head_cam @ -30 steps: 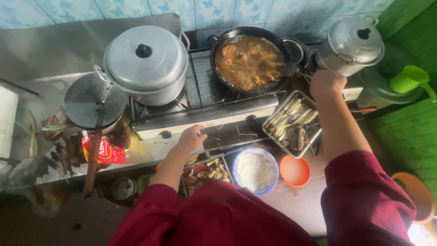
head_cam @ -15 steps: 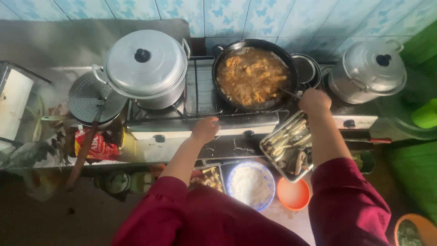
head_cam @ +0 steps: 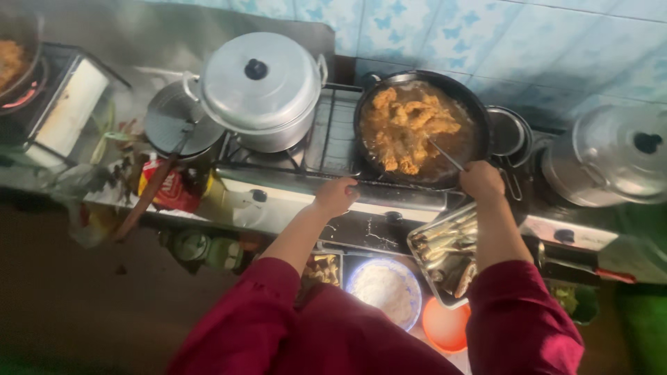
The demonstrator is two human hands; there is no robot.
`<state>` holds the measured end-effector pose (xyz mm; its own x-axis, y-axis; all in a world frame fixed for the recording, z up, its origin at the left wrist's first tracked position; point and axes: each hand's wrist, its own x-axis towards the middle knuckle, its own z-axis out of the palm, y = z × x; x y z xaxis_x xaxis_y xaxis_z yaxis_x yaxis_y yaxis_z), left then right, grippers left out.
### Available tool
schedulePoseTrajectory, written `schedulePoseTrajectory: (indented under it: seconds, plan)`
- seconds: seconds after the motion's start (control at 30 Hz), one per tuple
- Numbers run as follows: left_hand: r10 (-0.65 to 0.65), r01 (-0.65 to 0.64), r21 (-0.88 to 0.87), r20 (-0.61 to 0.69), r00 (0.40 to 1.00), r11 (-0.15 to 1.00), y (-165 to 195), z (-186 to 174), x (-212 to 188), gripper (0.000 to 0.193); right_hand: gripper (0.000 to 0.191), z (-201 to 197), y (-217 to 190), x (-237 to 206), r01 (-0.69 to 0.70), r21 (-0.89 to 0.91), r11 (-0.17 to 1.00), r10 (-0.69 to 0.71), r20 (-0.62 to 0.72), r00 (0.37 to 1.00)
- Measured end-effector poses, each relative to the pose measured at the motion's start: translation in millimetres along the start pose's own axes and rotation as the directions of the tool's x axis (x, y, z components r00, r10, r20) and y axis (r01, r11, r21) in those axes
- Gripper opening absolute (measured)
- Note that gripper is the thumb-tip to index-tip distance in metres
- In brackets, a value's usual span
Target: The person carries a tray of raw chicken pieces to the stove, stirs a pot of frying food with a ladle, handles a tray of fish, stirs food in a wok, adds chopped cabbage from a colander into a pot of boiling water, and uses a skimmer to transfer fried chicken pieces onto a plate before stirring a pot of soup.
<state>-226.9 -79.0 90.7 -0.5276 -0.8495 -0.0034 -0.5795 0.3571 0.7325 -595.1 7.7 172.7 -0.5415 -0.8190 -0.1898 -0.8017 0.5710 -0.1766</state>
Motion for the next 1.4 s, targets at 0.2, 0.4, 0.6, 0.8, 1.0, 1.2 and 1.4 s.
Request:
schedulePoseTrajectory:
  seconds: [0.2, 0.4, 0.6, 0.8, 1.0, 1.2, 1.4]
  plan:
    - [-0.063, 0.063, -0.012, 0.035, 0.997, 0.998, -6, -9, -2, 0.042, 0.033, -27, -23, -17, -0.063, -0.03, 0.998, 0.062, -0.008, 0.998]
    - [-0.031, 0.031, 0.005, -0.002, 1.0, 1.0, -10, -15, -2, 0.041, 0.028, -9, -5, -28, -0.057, -0.092, 0.994, 0.043, -0.143, 0.989]
    - [-0.015, 0.015, 0.002, 0.035, 0.999, 1.0, -9, -20, -4, 0.041, 0.018, -7, 17, -41, 0.004, -0.264, 0.964, -0.081, -0.281, 0.956]
    - [-0.043, 0.043, -0.001, 0.092, 0.995, 0.999, -8, -25, -6, 0.043, 0.026, -47, 13, -86, 0.118, -0.179, 0.977, -0.178, -0.377, 0.909]
    - [0.003, -0.002, -0.019, 0.068, 0.998, 1.0, -18, -28, -8, 0.043, 0.028, -81, -2, -129, 0.073, -0.22, 0.973, -0.146, -0.334, 0.931]
    - [-0.019, 0.022, -0.029, 0.092, 0.996, 0.999, -24, -34, -16, 0.045, 0.032, -91, -6, -163, 0.064, -0.236, 0.969, -0.148, -0.357, 0.922]
    - [-0.08, 0.08, 0.004, 0.136, 0.988, 0.997, -17, -40, -25, 0.044, 0.032, -68, -10, -162, 0.029, -0.287, 0.957, -0.101, -0.238, 0.966]
